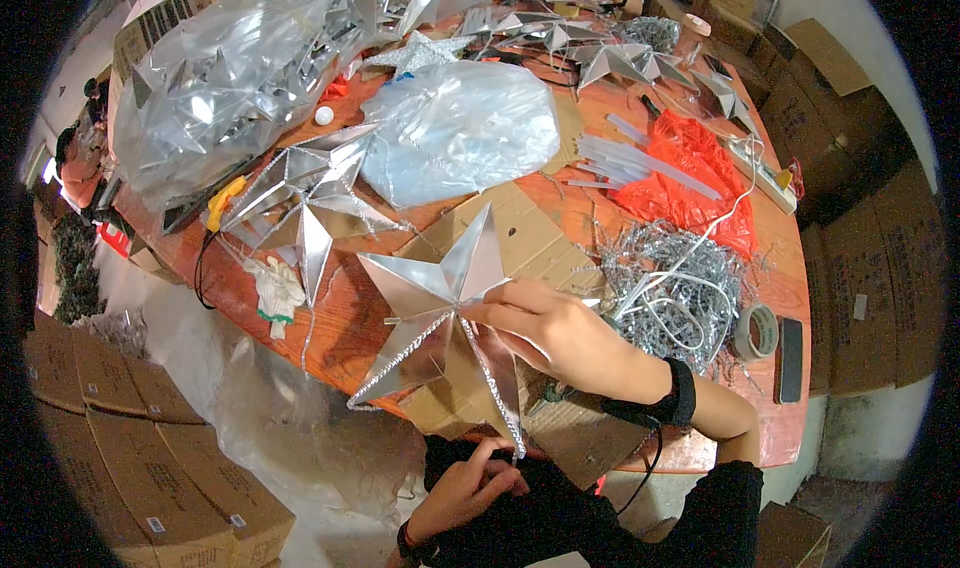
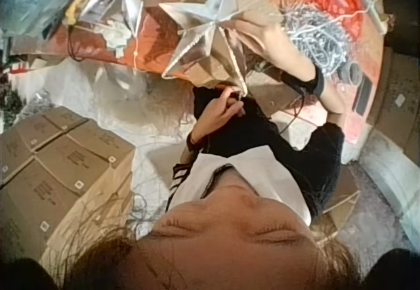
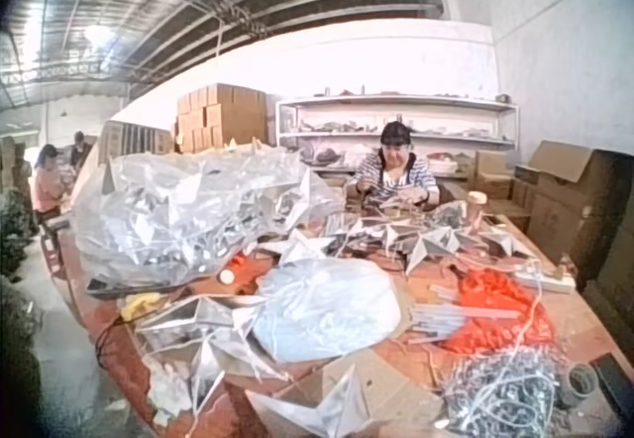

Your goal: Assembling and decorating metallic silver stars using a hot glue gun and silver beads.

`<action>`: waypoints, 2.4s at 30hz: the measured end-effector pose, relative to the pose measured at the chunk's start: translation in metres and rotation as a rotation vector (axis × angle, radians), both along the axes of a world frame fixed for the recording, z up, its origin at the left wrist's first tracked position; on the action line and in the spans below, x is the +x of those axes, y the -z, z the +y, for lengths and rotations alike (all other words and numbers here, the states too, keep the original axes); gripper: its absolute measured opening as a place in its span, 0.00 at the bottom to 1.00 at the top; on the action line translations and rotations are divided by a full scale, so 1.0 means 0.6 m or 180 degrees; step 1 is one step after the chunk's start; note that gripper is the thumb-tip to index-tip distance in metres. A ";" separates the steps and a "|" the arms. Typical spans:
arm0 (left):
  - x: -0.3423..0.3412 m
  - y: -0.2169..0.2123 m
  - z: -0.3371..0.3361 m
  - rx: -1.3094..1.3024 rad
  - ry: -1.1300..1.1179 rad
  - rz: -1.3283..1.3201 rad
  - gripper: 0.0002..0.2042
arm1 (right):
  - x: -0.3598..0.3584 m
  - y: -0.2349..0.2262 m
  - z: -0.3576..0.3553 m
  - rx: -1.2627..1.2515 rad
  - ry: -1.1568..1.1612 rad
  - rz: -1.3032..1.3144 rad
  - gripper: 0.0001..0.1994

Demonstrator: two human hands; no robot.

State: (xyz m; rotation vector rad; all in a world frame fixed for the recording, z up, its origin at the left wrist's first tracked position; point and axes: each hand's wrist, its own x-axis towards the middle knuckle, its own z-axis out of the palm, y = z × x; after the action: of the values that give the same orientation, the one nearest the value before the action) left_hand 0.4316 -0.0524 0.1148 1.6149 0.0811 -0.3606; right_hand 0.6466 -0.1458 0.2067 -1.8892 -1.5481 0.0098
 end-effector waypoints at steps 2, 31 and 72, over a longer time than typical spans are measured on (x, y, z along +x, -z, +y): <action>0.007 -0.019 0.006 -0.0062 0.0032 0.0214 0.16 | -0.001 0.003 -0.001 -0.0061 0.0023 0.0013 0.16; 0.031 0.002 -0.034 0.0016 -0.0455 -0.1149 0.08 | -0.002 0.014 0.000 0.0005 0.0035 -0.0170 0.19; -0.017 0.007 0.016 0.0466 -0.0676 -0.0179 0.12 | 0.014 -0.020 -0.068 -0.0040 0.0970 -0.0507 0.12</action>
State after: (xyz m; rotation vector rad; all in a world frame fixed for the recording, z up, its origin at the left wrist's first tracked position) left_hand 0.4217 -0.0427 0.1107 1.7410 0.2390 -0.1478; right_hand 0.6552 -0.1869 0.2187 -2.1615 -1.3459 -0.2729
